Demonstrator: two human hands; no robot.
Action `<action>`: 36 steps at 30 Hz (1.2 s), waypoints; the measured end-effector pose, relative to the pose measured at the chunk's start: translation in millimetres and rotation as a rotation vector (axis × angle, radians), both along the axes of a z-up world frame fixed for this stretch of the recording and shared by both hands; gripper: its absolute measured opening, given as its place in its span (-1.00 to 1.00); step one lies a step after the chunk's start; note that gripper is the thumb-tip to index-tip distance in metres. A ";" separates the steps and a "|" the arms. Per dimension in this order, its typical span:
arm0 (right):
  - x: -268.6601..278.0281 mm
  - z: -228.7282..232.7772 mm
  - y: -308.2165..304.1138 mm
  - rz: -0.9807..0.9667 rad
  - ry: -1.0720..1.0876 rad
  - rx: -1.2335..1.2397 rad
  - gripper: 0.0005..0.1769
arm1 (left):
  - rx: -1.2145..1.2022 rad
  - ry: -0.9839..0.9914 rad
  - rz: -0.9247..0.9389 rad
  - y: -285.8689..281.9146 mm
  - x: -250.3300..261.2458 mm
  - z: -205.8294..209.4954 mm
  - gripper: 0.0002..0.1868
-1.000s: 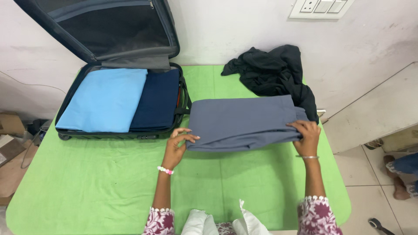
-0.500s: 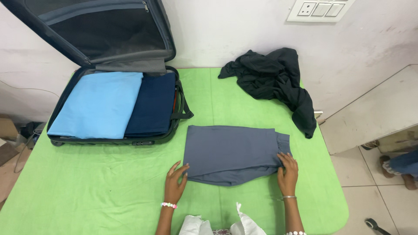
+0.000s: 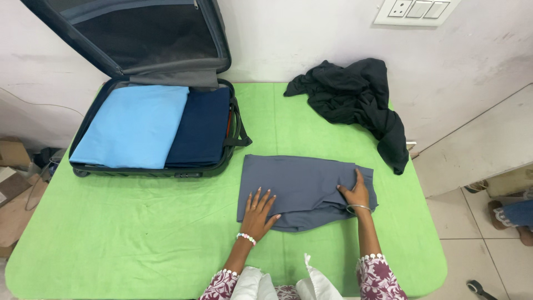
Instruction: The person folds a light blue top and a pair of grey trousers on a green table. They then place the folded garments into an open suitcase.
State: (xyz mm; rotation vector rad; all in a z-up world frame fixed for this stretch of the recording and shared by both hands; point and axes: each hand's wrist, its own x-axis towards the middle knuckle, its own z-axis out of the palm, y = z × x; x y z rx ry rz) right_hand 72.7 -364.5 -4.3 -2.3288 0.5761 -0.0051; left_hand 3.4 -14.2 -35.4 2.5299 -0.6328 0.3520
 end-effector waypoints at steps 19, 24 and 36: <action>-15.2 124.6 72.1 0.327 -0.437 0.860 -0.15 | 0.058 0.284 0.245 7.4 76.1 -49.9 -0.32; -14.3 2.6 41.3 0.422 -0.369 0.264 -0.09 | 0.094 0.259 0.296 27.2 69.7 -57.9 -0.34; -21.7 -58.0 29.1 0.287 -0.334 -0.081 -0.22 | 0.089 0.223 0.324 26.7 66.5 -71.1 -0.38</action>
